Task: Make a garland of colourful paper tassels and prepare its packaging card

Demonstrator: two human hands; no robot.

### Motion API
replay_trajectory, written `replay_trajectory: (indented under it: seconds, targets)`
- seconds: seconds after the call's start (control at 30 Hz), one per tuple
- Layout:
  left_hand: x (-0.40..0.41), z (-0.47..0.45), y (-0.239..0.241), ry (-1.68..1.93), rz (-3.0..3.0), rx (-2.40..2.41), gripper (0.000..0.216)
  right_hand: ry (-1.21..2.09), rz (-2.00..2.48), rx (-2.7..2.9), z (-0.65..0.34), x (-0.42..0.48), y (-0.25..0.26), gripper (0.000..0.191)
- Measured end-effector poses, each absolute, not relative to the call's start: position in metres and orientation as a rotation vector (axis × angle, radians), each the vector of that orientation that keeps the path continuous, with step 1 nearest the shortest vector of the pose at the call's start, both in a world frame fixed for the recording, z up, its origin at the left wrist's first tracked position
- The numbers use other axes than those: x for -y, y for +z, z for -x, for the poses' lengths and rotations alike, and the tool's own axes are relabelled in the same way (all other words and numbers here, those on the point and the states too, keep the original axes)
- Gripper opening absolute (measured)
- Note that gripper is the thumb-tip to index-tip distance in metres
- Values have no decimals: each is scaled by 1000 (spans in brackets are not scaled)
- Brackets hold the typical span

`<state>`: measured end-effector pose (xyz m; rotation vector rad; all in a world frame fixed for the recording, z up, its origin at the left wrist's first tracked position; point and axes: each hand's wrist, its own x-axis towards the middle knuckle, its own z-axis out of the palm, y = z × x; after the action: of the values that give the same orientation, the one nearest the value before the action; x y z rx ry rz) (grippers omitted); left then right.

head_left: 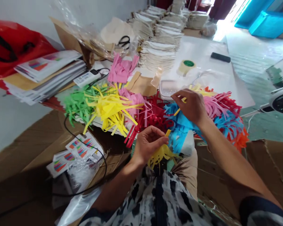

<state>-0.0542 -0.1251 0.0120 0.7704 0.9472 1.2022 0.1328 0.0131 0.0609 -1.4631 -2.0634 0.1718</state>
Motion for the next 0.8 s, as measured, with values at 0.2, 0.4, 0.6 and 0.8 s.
replay_trajectory:
  seconds: [0.2,0.4,0.6,0.8]
  targets:
    - [124,73,7,1145,-674,-902,30,119,2077,2380,-99,-128,39,32]
    - [121,82,-1,1151,-601,-854,31,184,2173,2315,-91,-150,25,33]
    - [120,84,2,1193,-642,-872,29,197,2121,2150,-101,-131,33,22]
    - [122,83,5,1252,-724,-896,30,78,1763,1943,-134,-56,63,16]
